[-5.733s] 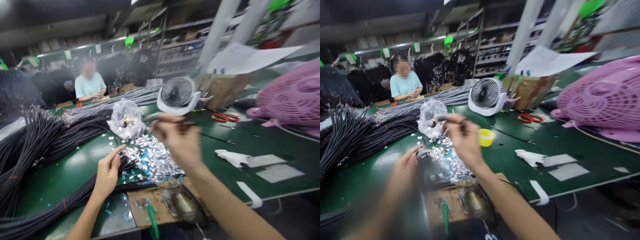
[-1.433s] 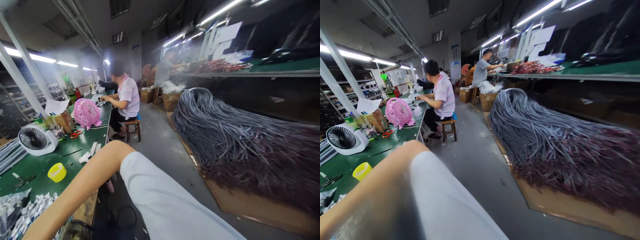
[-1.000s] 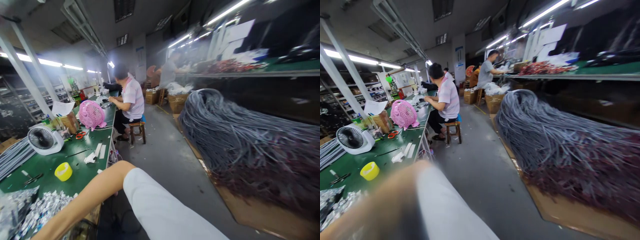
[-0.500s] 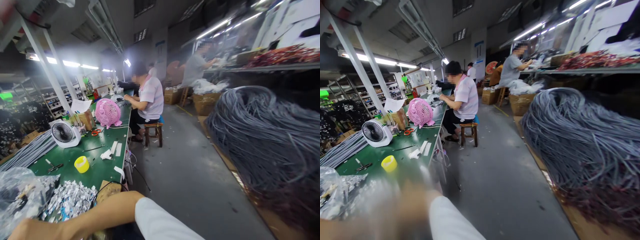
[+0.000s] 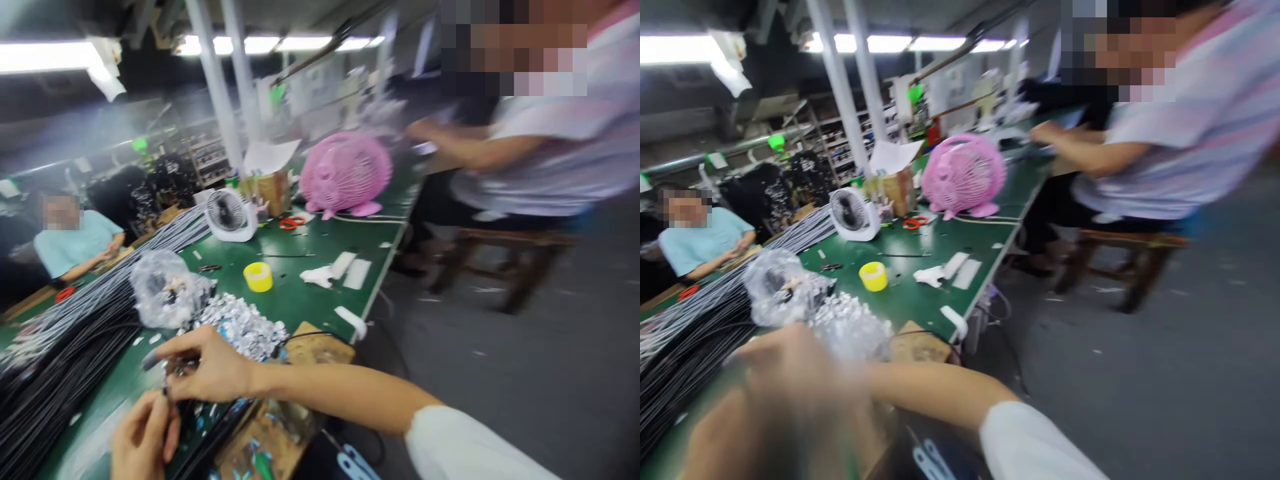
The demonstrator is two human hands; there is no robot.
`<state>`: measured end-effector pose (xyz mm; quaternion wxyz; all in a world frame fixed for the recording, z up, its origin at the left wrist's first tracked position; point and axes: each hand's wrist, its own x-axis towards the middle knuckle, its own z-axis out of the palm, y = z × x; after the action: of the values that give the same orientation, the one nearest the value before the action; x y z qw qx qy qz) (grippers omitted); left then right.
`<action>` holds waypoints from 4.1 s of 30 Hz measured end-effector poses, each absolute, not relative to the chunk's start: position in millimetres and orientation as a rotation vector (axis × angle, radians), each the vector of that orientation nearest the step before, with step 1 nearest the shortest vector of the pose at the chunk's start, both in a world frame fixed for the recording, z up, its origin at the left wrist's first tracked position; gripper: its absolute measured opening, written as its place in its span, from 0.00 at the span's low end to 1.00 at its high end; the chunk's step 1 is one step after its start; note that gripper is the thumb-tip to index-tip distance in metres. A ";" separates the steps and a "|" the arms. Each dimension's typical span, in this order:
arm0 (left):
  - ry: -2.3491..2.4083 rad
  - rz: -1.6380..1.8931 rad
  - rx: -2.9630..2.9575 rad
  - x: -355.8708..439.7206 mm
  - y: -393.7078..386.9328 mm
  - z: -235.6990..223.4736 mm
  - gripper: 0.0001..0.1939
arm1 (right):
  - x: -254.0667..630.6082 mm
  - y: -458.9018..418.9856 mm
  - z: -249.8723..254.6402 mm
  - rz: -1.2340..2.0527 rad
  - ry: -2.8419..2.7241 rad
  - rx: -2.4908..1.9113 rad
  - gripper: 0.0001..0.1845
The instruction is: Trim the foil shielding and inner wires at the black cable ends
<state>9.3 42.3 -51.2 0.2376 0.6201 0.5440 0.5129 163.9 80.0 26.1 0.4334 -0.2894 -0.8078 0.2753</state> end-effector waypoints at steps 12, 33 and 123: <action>1.728 1.292 1.782 44.0 30.6 -16.7 0.11 | 187.2 75.9 17.6 0.526 -1.986 -0.378 0.13; 1.420 1.297 1.464 37.4 25.1 0.4 0.20 | 193.3 84.3 22.5 0.723 -1.873 -0.500 0.10; 1.360 1.339 1.448 56.5 4.2 34.5 0.17 | 193.7 70.8 27.9 1.534 -1.844 -0.188 0.22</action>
<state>56.5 4.2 34.5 0.3644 0.5628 0.5286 0.5207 193.7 70.8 27.9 0.3595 -0.0730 -0.7152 0.5949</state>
